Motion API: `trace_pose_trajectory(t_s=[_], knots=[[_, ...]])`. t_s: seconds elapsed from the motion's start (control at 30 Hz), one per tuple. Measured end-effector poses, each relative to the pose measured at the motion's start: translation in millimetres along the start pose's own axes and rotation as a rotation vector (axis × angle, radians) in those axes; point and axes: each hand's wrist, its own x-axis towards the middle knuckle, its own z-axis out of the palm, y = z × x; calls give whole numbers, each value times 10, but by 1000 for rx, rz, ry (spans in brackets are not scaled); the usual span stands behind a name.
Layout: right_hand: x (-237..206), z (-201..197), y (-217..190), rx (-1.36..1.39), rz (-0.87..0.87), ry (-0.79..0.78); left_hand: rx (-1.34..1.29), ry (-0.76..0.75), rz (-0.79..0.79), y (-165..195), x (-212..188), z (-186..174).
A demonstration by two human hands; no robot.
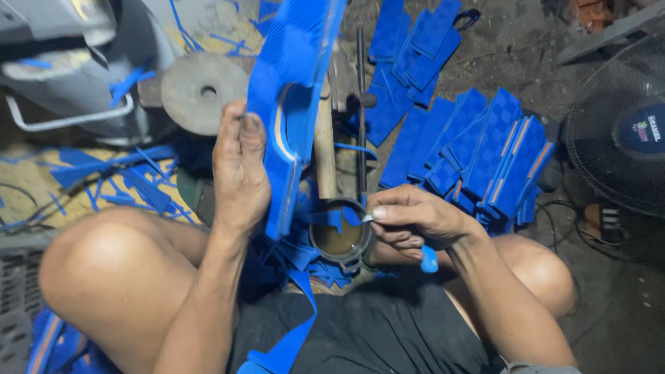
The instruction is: The person sits on the floor and uses a handheld blade to trim the edges of blue rubber sandals. They repeatedly cut off excess material from the sides and heel, then place the finished sandals into a nearby basket.
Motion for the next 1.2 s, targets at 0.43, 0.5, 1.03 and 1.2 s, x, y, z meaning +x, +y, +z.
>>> trace_pose_trajectory(t_s=[0.43,0.5,1.03,1.2], knots=[[475,496,-144,-538,-543,613,-136,-5,-83,68,-174,337],[521,469,-114,-677,-513,647,-207,-11,-123,57,-181,347],[597,599,-234,-1426,-932,800,-500,49,-432,172,-269,395],[673,637,-176,-1572,-1056,830,-524,88,-436,169,-310,484]])
